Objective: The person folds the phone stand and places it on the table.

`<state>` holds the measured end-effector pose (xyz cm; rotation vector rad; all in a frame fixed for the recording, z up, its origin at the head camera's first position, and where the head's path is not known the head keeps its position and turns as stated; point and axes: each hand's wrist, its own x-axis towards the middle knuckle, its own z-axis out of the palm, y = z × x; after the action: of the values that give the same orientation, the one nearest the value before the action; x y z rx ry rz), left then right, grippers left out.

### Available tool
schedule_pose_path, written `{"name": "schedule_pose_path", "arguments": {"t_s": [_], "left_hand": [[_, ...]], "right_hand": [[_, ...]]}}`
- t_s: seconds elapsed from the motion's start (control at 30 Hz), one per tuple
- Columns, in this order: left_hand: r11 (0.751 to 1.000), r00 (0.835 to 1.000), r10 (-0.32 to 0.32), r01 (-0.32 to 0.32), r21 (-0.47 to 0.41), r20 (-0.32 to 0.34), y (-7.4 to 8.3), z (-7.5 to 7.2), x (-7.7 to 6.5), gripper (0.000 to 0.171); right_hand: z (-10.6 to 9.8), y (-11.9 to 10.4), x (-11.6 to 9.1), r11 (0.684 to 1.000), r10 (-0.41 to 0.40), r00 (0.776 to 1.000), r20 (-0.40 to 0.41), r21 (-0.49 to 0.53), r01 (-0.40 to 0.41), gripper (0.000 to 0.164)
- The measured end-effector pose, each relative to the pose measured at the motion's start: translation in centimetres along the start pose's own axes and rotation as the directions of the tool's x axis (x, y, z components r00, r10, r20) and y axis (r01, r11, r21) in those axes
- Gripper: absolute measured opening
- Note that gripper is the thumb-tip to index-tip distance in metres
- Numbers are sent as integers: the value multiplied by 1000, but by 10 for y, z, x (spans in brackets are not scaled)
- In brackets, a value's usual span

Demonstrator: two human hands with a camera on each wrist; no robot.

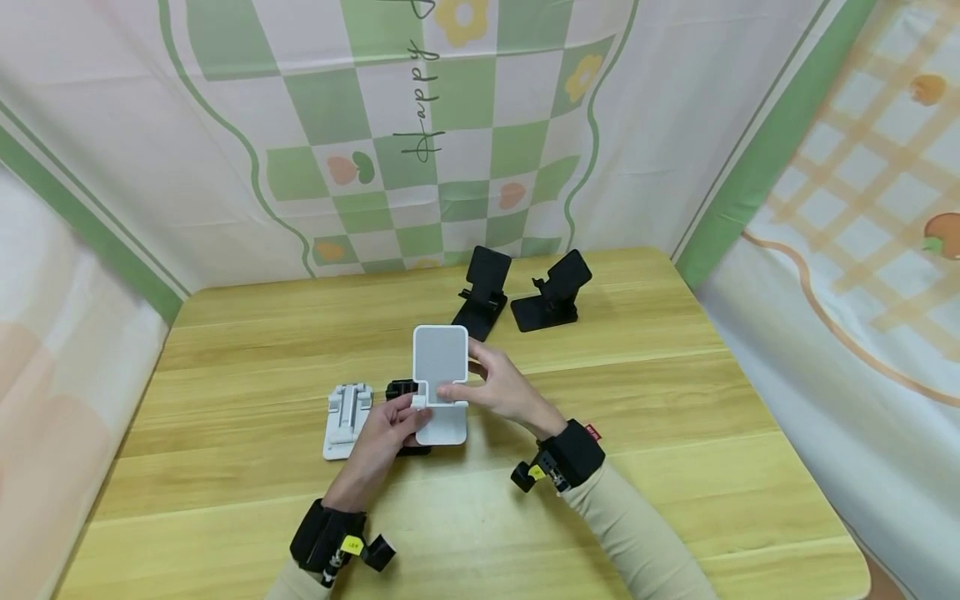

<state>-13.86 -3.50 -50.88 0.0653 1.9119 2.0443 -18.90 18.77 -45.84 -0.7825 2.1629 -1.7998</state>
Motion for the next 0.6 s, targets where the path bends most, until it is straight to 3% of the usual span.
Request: {"name": "schedule_pose_path", "arguments": {"t_s": [0.6], "left_hand": [[1000,1000,-10,10,10,0,0,0,-1,48]], "right_hand": [[2,2,-3,999,35,999,-20,-7,-35,73]]}}
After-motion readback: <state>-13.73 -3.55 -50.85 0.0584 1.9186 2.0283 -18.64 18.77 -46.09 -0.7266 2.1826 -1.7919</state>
